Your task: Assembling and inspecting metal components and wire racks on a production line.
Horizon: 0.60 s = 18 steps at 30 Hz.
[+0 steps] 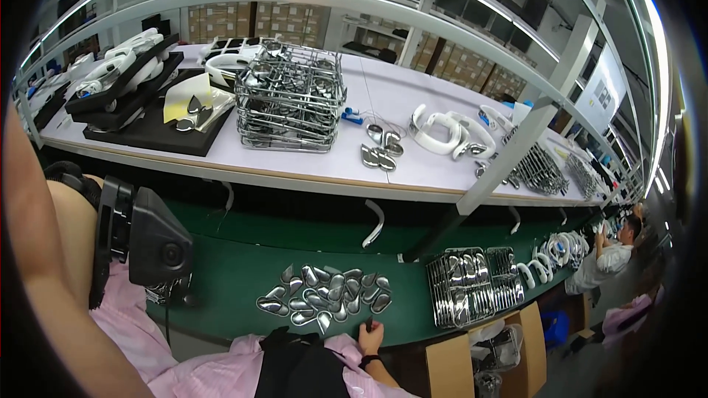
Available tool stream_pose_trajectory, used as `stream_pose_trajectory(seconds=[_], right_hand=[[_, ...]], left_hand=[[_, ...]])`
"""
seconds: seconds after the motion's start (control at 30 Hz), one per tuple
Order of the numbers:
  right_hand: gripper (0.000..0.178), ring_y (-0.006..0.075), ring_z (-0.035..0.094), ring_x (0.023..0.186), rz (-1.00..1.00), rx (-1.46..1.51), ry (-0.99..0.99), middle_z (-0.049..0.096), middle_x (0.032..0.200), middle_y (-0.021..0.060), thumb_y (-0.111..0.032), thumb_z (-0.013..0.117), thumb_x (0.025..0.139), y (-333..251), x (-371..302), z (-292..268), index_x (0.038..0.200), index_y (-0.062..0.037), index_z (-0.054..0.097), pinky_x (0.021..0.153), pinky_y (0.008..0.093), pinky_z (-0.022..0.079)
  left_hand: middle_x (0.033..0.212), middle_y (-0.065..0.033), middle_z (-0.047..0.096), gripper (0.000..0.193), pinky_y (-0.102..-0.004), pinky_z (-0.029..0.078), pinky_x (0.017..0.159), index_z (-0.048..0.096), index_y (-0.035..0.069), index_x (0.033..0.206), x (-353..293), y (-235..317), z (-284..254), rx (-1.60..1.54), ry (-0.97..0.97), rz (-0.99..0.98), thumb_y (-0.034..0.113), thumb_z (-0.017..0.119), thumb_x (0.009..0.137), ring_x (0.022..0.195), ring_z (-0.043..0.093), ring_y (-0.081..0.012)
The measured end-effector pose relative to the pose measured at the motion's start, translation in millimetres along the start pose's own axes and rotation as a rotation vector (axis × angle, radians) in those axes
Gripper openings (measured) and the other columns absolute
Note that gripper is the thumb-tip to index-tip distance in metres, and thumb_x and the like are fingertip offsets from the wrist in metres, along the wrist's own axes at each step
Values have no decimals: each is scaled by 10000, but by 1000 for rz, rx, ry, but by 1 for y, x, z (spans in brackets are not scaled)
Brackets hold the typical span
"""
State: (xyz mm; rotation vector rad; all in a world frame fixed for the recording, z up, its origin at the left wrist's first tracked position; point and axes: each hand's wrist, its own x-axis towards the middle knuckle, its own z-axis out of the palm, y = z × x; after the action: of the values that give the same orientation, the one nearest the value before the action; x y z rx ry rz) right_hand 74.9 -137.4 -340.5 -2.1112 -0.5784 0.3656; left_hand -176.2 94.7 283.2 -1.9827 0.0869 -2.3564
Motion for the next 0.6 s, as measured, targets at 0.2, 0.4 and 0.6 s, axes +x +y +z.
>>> stream_pose_trajectory(seconds=[0.2,0.4,0.6], right_hand=[[365,316,590,870,34,78,-10,596,923,181,-216,697,736,8,-1,3,971,18,545,806,395,474],[349,264,611,818,-40,-46,-10,624,887,153,-218,707,752,8,1,10,956,22,556,773,363,490],[361,308,587,872,39,-39,-45,600,931,168,-224,702,745,-1,-2,1,977,10,553,809,391,469]], left_hand=[[1349,-385,351,988,-476,572,720,226,-17,1445,-21,-4,-3,-63,-78,-72,483,735,762,1131,503,-503],[1348,-385,352,988,-474,573,716,226,-17,1444,-31,4,-18,-27,-88,-139,486,734,762,1128,505,-503],[1347,-386,353,989,-472,573,713,226,-17,1444,-41,5,-36,-28,-113,-192,489,733,762,1126,507,-503]])
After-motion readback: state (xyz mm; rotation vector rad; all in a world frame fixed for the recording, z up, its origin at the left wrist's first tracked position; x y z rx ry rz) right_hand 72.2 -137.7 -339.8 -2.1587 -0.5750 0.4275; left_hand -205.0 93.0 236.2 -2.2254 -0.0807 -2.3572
